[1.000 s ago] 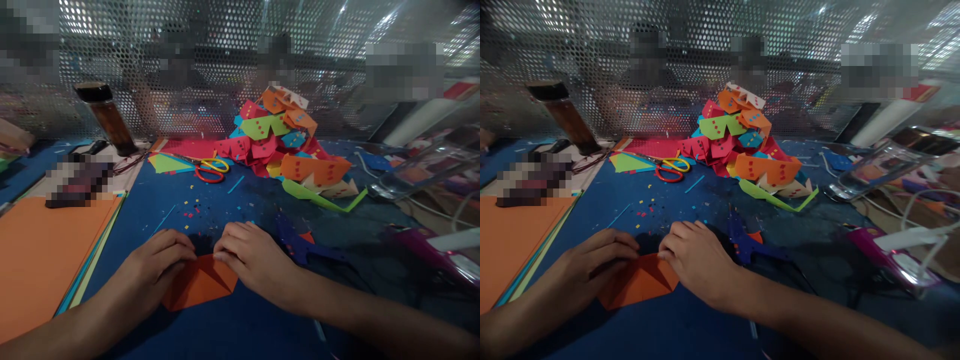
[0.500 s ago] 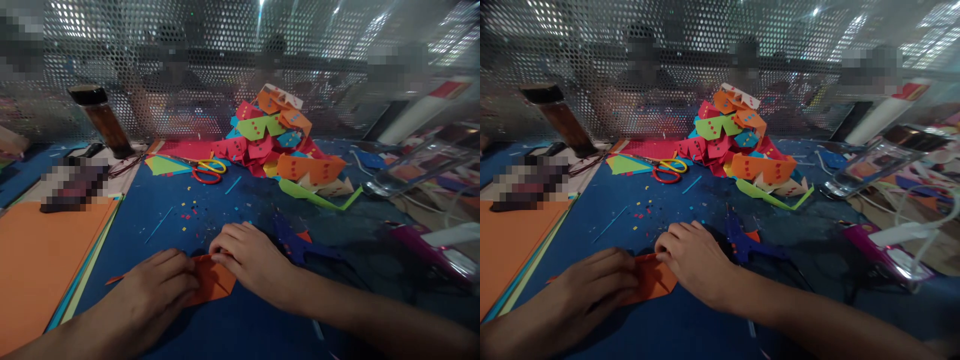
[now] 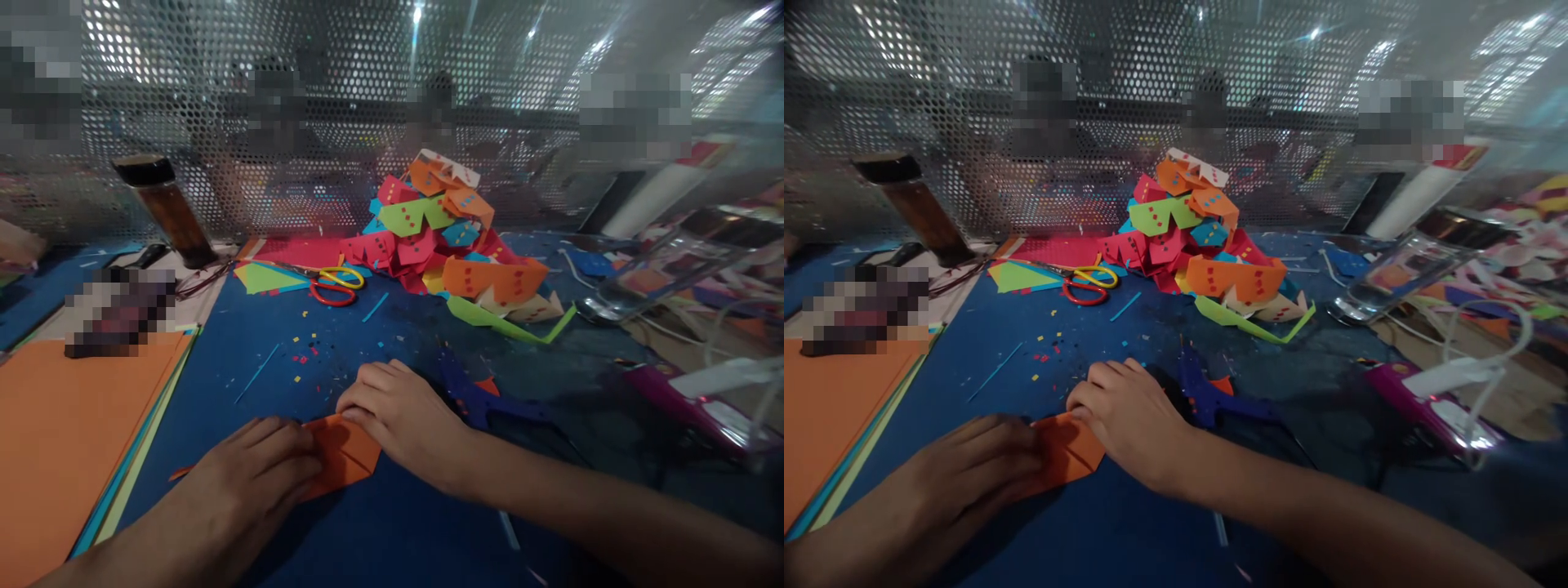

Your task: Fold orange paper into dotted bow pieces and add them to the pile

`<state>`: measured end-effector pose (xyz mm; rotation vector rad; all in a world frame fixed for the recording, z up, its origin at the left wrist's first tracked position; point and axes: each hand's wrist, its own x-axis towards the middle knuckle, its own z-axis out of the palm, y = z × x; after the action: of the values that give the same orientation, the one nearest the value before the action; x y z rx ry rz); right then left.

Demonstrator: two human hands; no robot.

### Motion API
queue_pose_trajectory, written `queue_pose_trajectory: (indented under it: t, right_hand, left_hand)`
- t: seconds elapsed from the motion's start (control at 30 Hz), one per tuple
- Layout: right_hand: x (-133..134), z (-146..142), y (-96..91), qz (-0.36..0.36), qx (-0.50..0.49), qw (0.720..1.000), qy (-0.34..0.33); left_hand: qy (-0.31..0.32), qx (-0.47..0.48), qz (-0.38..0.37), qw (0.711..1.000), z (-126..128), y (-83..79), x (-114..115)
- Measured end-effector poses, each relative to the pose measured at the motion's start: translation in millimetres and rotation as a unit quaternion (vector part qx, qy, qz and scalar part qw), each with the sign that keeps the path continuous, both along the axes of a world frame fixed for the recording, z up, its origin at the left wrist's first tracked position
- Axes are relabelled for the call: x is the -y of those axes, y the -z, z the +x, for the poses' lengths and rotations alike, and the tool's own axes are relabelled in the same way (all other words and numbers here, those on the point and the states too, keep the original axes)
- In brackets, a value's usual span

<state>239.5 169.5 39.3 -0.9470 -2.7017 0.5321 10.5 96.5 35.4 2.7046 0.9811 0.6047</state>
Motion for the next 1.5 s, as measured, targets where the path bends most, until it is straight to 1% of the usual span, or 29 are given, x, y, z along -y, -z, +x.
queue_pose_trajectory:
  t: [0.13, 0.3, 0.63, 0.93, 1.13, 1.5]
  right_hand:
    - [-0.5, 0.5, 2.0, 0.006, -0.007, 1.000, 0.000]
    - [-1.1, 0.5, 1.2, 0.035, 0.015, 0.999, -0.009]
    - [0.0, 0.7, -1.8, 0.025, 0.018, 0.999, -0.010]
    - [-2.1, 0.4, -1.8, 0.027, 0.018, 0.999, -0.011]
    - [-0.7, 0.1, -3.2, 0.030, 0.021, 0.999, -0.014]
    - [-1.0, 1.1, -0.8, 0.028, 0.021, 0.999, -0.017]
  left_hand:
    - [0.013, -0.025, -0.009, 1.000, -6.6, 5.4, 2.0]
    - [0.022, -0.014, -0.001, 1.000, -11.0, 10.8, 1.3]
    - [0.016, -0.017, 0.031, 0.999, -4.3, 2.1, 1.4]
    - [0.007, -0.017, 0.014, 1.000, -5.0, 6.8, 3.2]
    - [0.001, -0.007, 0.017, 1.000, -4.4, 5.3, 3.1]
    - [0.008, 0.006, -0.005, 1.000, -6.3, 8.9, 4.4]
